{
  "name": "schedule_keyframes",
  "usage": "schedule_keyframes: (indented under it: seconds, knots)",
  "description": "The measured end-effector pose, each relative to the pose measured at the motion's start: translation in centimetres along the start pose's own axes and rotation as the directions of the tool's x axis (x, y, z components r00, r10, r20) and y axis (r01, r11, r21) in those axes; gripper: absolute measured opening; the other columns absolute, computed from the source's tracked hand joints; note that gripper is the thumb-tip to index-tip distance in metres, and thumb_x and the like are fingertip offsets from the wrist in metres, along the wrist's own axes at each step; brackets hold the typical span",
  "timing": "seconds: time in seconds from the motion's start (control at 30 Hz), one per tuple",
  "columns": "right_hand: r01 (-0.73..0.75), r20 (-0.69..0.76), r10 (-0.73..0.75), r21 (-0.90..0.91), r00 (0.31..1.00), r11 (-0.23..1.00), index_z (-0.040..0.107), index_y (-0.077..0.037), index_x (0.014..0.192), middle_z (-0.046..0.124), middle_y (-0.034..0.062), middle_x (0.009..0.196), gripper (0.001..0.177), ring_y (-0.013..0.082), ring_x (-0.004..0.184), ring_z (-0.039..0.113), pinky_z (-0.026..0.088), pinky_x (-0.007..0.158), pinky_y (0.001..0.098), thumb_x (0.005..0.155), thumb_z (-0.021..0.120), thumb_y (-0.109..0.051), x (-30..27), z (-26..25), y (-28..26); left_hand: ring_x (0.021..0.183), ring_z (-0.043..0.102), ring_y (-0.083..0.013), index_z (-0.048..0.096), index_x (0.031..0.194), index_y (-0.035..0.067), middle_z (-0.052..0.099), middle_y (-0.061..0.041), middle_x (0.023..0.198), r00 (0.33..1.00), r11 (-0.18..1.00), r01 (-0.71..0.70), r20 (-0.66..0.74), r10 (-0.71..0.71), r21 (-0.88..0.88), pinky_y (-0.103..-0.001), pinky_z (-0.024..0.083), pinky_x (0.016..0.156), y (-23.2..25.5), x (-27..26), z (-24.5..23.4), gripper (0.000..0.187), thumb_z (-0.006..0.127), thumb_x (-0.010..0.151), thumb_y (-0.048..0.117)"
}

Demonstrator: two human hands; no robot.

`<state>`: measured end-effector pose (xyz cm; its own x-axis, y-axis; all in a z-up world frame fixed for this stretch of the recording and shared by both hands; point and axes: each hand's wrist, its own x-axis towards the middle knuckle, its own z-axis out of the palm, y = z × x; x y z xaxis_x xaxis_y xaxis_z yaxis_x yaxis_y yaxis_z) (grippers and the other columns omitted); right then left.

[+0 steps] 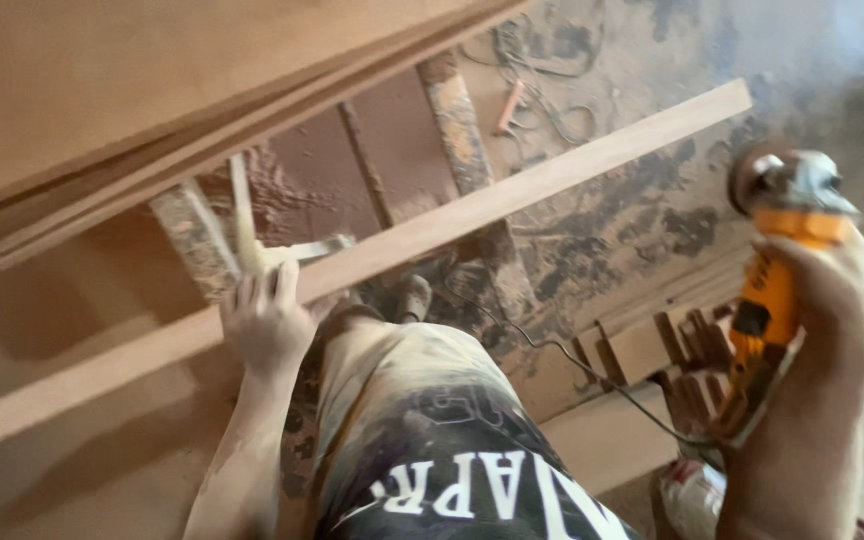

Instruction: The person uses an electric angle grinder with a sanding disc to smooth the surface of a wooden plank. They move the tool back and forth along the length of the wood, generating sawdust, and then flip the plank to sand the other side.

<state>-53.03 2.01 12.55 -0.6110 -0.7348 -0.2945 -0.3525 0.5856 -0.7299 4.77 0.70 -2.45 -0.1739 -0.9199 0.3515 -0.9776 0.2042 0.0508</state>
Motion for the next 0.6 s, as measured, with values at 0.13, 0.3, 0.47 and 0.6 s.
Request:
schedule_keyframes:
  seconds: [0.13, 0.3, 0.47, 0.6]
  knots:
    - [0.062, 0.041, -0.063, 0.014, 0.997, 0.998, 0.063, 0.004, 0.125, 0.069, 0.0152, 0.103, 0.036, 0.0255, 0.085, 0.071, 0.060, 0.074, 0.0409, 0.091, 0.074, -0.001, -1.8, 0.0, 0.4, 0.079, 0.069, -0.0229, 0.072, 0.096, 0.013, 0.072, -0.006, 0.084, 0.995, 0.999, 0.027, 0.097, -0.022, -0.047, -0.041, 0.052, 0.076, -3.2, 4.1, 2.9, 0.080, 0.043, 0.092, 0.088]
    - [-0.036, -0.007, 0.036, -0.006, 0.999, 0.999, 0.061, 0.001, 0.128, 0.069, 0.0146, 0.100, 0.042, 0.0265, 0.081, 0.071, 0.062, 0.071, 0.0419, 0.087, 0.073, -0.001, -3.2, 1.7, -0.3, 0.088, 0.072, -0.0277, 0.074, 0.109, 0.008, 0.077, -0.009, 0.096, 0.980, 0.983, 0.038, 0.198, -0.002, -0.178, -0.046, 0.053, 0.080, -6.8, 9.5, 6.9, 0.078, 0.056, 0.092, 0.082]
    - [0.035, 0.022, -0.036, 0.042, 0.999, 0.998, 0.061, 0.001, 0.126, 0.069, 0.0128, 0.102, 0.040, 0.0234, 0.085, 0.070, 0.060, 0.071, 0.0390, 0.088, 0.074, -0.001, -4.1, 3.8, -1.1, 0.102, 0.070, -0.0352, 0.072, 0.102, 0.007, 0.076, -0.014, 0.101, 0.960, 0.968, 0.077, 0.281, -0.007, -0.239, -0.052, 0.052, 0.086, -8.3, 11.8, 8.9, 0.068, 0.068, 0.089, 0.074]
    - [0.006, 0.029, -0.007, 0.039, 1.000, 0.999, 0.062, 0.001, 0.124, 0.069, 0.0120, 0.101, 0.039, 0.0223, 0.083, 0.070, 0.060, 0.071, 0.0383, 0.087, 0.074, -0.001, -3.7, 4.8, -1.6, 0.106, 0.068, -0.0375, 0.071, 0.113, 0.004, 0.074, -0.019, 0.106, 0.963, 0.970, 0.060, 0.271, 0.006, -0.234, -0.049, 0.051, 0.092, -8.5, 11.8, 9.6, 0.071, 0.072, 0.090, 0.071]
